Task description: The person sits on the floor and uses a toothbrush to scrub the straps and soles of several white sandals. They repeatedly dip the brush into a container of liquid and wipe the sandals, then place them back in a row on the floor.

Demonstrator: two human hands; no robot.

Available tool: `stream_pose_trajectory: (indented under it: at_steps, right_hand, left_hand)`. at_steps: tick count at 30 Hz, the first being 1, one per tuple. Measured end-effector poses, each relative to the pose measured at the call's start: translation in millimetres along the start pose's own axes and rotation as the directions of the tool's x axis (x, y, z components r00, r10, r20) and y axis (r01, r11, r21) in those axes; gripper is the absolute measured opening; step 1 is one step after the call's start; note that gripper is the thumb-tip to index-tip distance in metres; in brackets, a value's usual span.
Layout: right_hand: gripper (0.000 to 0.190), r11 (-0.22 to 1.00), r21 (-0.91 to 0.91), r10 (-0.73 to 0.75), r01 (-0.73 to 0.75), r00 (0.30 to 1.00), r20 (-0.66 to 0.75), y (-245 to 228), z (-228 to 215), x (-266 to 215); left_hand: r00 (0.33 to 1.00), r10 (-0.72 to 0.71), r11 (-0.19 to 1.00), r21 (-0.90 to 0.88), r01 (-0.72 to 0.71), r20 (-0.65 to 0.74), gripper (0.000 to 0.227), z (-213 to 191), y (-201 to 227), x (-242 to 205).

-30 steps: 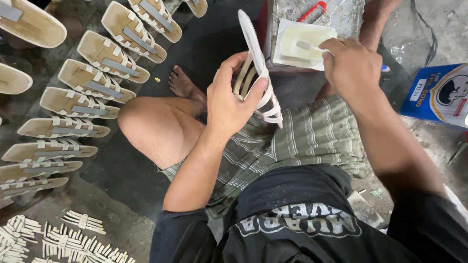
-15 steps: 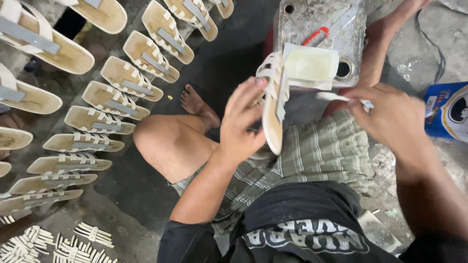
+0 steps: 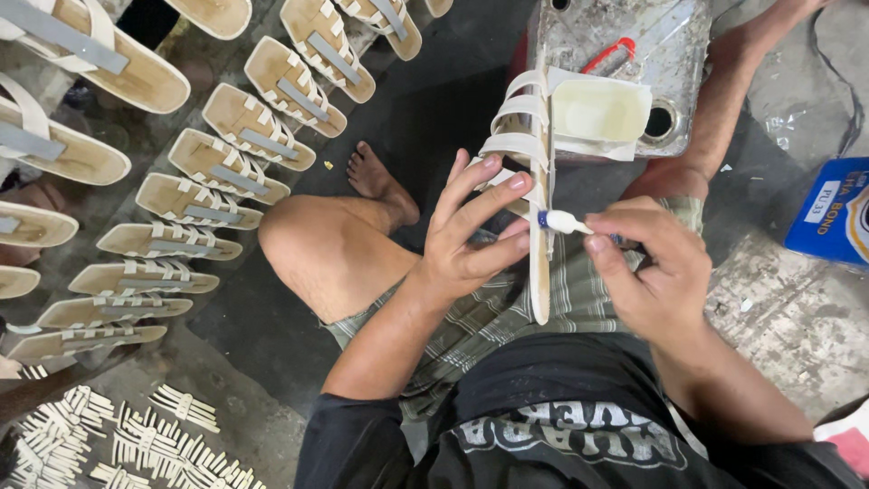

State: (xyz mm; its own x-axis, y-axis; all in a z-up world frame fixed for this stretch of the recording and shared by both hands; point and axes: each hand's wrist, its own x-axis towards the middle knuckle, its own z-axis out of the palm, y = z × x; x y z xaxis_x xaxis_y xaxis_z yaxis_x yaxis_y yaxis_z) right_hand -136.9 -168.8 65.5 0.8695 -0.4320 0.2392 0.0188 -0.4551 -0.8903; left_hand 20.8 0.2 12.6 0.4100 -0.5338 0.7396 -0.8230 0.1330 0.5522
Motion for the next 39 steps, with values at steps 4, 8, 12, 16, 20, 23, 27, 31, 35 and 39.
stream_pose_trajectory:
  at_steps: [4,8,12,16,20,23,27,31,35,39]
  right_hand:
    - [0.015,0.997,0.056,-0.056,0.056,0.998,-0.006,-0.1,3.8,-4.0]
    - [0.014,0.995,0.071,-0.064,0.064,0.998,-0.010,-1.2,4.2,-8.8]
    - [0.012,0.994,0.092,-0.062,0.061,0.998,0.006,-5.3,2.6,-10.6]
    - [0.011,0.994,0.082,-0.066,0.066,0.998,0.005,-7.1,2.6,-11.1]
    - [0.012,0.990,0.124,-0.071,0.068,0.997,0.019,-4.6,3.1,-12.3]
    - [0.012,0.985,0.151,-0.084,0.080,0.996,0.021,-1.3,4.1,-13.2]
    - [0.012,0.989,0.134,-0.071,0.065,0.997,0.042,3.9,1.9,-14.9]
    - [0.012,0.992,0.104,-0.069,0.064,0.997,0.042,9.9,-2.5,-11.2]
    - [0.011,0.982,0.190,0.042,-0.024,0.995,-0.093,16.9,-1.4,2.8]
    - [0.014,0.976,0.210,0.090,-0.062,0.988,-0.126,19.4,2.8,17.0]
  left_hand:
    - [1.000,-0.013,1.000,0.016,0.013,0.002,0.051,-2.7,1.2,2.2]
    - [0.999,-0.034,0.998,0.053,0.035,-0.009,0.050,-2.4,1.6,4.3]
    - [0.996,-0.084,0.994,0.071,0.083,0.011,0.050,-4.1,3.1,5.8]
    - [0.992,-0.126,0.989,0.075,0.126,-0.002,0.050,-4.8,5.9,8.3]
    - [0.988,-0.152,0.981,0.119,0.152,-0.008,0.049,-4.7,8.0,11.5]
    - [0.983,-0.185,0.982,0.050,0.185,-0.001,0.050,-5.1,8.3,15.1]
    - [0.971,-0.239,0.971,0.029,0.239,0.018,0.050,-7.3,11.9,17.6]
    - [0.960,-0.264,0.958,-0.092,0.272,0.094,0.054,-9.8,12.6,18.3]
    - [0.929,-0.245,0.904,-0.282,0.322,0.277,0.064,-9.5,12.0,17.6]
    - [0.904,-0.191,0.825,-0.436,0.359,0.383,0.059,-11.0,12.5,14.8]
